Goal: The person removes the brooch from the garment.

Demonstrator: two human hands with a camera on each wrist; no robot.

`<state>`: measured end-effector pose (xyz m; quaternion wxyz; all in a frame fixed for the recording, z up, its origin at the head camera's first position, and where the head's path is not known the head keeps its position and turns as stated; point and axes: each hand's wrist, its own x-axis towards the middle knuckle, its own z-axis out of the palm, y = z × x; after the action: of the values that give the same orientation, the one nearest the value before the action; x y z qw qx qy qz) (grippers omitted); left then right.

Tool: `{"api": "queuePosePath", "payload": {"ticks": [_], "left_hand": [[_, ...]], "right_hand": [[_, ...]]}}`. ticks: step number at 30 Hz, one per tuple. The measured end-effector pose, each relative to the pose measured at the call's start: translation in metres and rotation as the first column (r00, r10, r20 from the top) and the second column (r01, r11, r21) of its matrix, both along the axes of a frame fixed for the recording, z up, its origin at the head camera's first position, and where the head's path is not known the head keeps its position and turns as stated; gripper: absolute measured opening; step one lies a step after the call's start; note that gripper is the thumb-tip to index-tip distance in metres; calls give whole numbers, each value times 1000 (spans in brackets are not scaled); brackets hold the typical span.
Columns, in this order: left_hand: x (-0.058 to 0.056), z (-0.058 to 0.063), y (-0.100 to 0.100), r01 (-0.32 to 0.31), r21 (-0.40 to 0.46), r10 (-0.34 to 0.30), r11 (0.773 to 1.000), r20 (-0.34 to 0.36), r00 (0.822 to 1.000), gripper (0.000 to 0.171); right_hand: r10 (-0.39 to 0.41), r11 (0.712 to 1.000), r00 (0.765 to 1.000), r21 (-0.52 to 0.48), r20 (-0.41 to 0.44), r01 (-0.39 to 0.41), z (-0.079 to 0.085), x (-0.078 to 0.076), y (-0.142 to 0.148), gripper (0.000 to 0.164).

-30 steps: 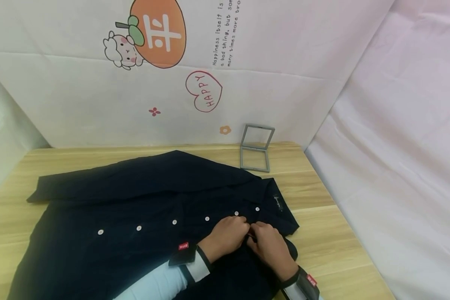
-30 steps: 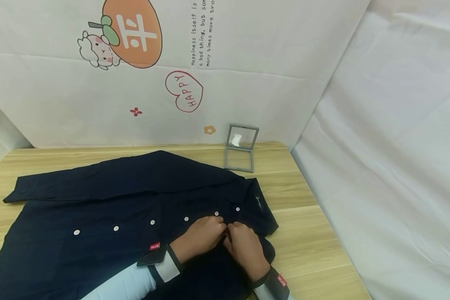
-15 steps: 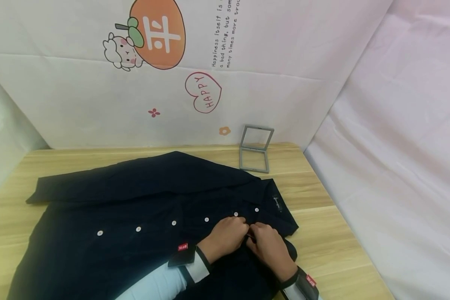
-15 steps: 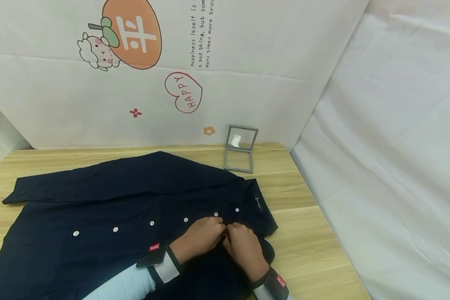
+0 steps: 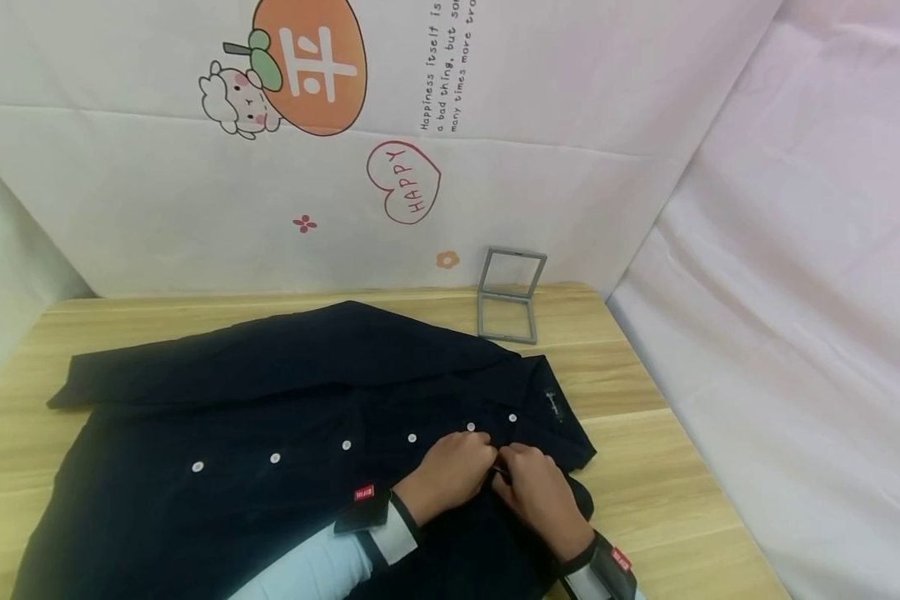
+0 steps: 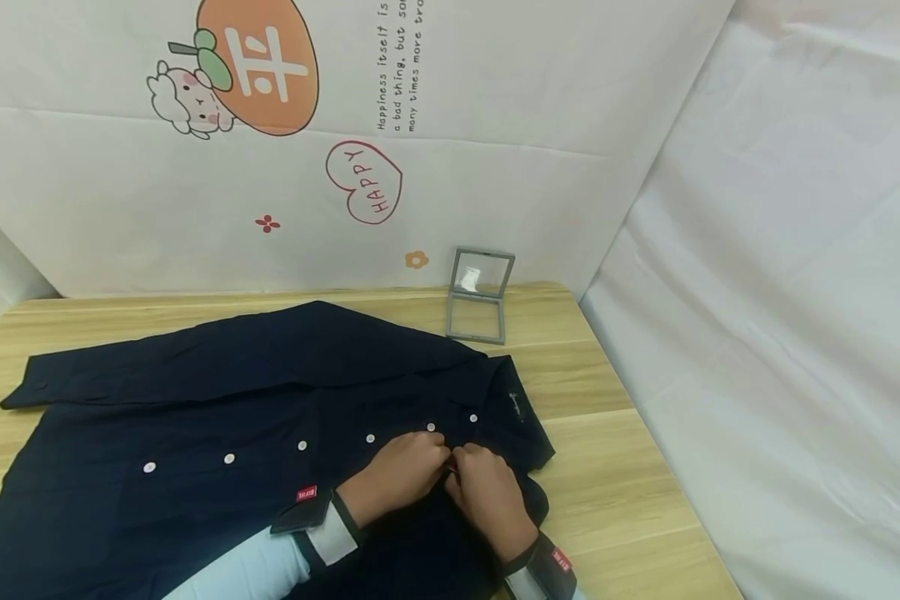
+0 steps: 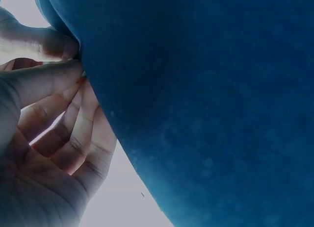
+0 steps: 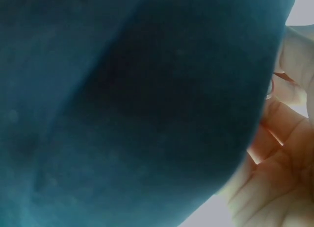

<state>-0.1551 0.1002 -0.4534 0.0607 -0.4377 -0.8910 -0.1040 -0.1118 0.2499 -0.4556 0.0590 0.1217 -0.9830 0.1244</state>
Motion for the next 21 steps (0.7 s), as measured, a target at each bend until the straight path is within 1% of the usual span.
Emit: {"api": "queuePosePath", "payload": {"ticks": [11,21], "left_hand": [[-1,0,0,-2,9,2,1000,27,1000,19],[0,-1,0,-8,13,8,1000,29,1000,19]], "right_hand": [[-13,1000,1000,-9,17,13,2,0,-1,32],[2,1000,1000,1,11,-2,0,0,-1,31]]}}
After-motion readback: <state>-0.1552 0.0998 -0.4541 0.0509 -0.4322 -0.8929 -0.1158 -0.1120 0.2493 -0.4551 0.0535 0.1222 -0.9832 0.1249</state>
